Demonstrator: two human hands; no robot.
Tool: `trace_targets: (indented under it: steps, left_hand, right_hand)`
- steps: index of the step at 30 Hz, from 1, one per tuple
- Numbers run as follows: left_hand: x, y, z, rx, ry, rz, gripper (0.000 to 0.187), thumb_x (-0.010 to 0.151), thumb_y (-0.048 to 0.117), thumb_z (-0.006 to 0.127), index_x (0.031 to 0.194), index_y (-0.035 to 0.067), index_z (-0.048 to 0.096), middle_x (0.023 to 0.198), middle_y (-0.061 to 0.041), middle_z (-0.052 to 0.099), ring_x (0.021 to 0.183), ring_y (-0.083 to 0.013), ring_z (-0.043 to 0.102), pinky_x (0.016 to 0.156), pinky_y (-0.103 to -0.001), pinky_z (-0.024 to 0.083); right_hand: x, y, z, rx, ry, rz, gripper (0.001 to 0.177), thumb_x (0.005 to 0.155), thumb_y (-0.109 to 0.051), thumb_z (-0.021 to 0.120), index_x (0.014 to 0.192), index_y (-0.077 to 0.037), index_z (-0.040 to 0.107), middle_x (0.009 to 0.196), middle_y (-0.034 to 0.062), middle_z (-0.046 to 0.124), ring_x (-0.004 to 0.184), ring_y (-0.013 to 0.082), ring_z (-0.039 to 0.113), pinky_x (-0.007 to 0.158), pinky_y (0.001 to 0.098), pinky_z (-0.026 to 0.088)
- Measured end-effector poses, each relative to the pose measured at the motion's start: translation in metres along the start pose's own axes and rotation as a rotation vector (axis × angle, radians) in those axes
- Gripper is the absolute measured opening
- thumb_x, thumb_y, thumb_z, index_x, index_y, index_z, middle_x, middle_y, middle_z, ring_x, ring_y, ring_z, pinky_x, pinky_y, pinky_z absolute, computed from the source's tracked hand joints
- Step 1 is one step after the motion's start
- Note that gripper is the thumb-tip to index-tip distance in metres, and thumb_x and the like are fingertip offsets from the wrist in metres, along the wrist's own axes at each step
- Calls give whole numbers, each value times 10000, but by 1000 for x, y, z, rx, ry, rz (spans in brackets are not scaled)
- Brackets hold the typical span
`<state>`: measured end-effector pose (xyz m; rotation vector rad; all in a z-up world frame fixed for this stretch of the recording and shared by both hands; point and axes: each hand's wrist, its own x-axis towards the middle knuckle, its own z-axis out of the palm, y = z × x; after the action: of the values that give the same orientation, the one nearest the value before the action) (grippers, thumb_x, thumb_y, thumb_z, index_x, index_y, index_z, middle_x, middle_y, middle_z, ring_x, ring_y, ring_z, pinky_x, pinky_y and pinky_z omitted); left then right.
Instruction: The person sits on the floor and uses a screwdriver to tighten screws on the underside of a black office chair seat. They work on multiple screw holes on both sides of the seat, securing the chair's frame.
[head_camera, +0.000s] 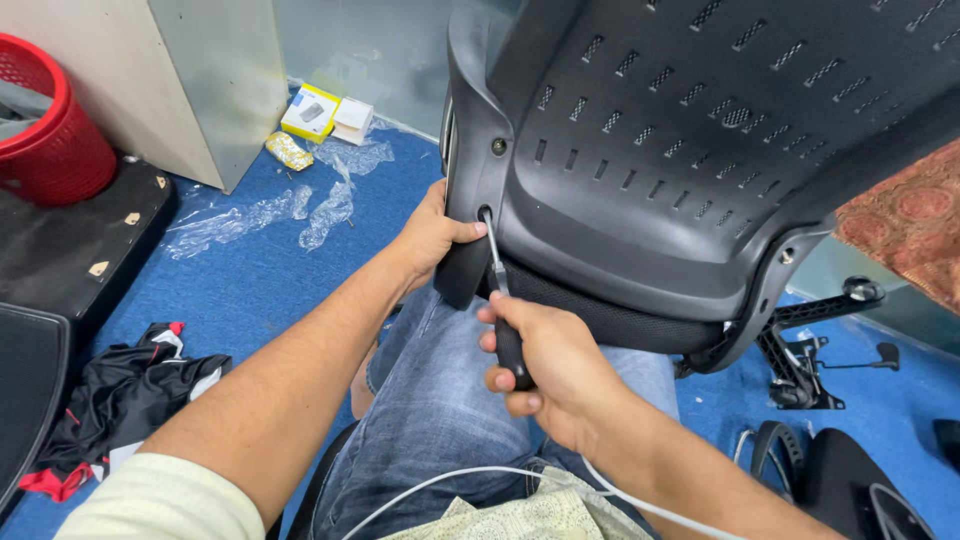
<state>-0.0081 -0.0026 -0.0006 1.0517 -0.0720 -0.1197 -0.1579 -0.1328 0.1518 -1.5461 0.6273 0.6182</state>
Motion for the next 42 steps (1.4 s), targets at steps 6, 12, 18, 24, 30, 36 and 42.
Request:
trace_targets:
  steps: [6, 12, 18, 24, 30, 36, 42]
  left_hand:
    - [6, -9, 3, 82, 50, 104, 768, 752, -35, 732, 1440, 7, 394, 1276, -168, 635, 1161, -244, 629, 1017, -335, 507]
    - [2, -9, 10, 234, 139, 155, 907, 634, 115, 918, 1381, -17, 421, 1200, -137, 663, 1100, -221, 666, 955, -322, 551]
    - [-3, -1, 15, 181, 147, 120, 851, 658, 130, 906, 1362, -26, 454, 1171, -142, 679, 1057, -218, 693, 922, -319, 572]
    - [2, -3, 14, 172, 155, 117, 883, 618, 94, 922, 1351, -36, 446, 1159, -140, 681, 1040, -220, 698, 923, -313, 574]
    - [5, -10, 12, 140, 129, 123, 909, 624, 80, 920, 1371, -31, 414, 1171, -139, 663, 1056, -225, 684, 918, -322, 579]
    - [10, -16, 11, 155, 144, 159, 903, 633, 83, 925, 1365, -44, 411, 1176, -151, 662, 1066, -229, 685, 930, -320, 576]
    - [5, -8, 13, 173, 145, 148, 897, 630, 100, 925, 1373, -35, 442, 1184, -149, 679, 1070, -225, 683, 941, -314, 557]
  right_hand:
    - [21, 7, 0, 585, -473, 108, 248, 1011, -374, 542, 953, -134, 562, 726, -25, 540, 420, 61, 386, 311, 209, 202]
    - [24, 6, -3, 719, -624, 177, 252, 995, -325, 555, 969, -75, 568, 775, 14, 563, 447, 67, 426, 325, 214, 245]
    - [-1, -14, 5, 348, -170, 25, 207, 919, -163, 674, 942, -2, 546, 876, 132, 631, 619, 121, 575, 383, 186, 345]
    - [-26, -14, 3, 32, -46, 2, 225, 926, -279, 666, 958, -82, 562, 794, 36, 586, 510, 110, 453, 378, 240, 317]
    - [-6, -8, 9, 218, -132, 63, 229, 984, -332, 577, 952, -109, 542, 728, 20, 521, 433, 67, 327, 340, 214, 202]
    - [16, 19, -1, 707, -601, 129, 264, 1008, -375, 578, 978, -113, 583, 709, -23, 514, 417, 53, 316, 333, 213, 196]
    - [16, 18, -5, 659, -489, 194, 250, 963, -326, 631, 960, -87, 560, 733, 18, 533, 439, 62, 326, 336, 205, 207]
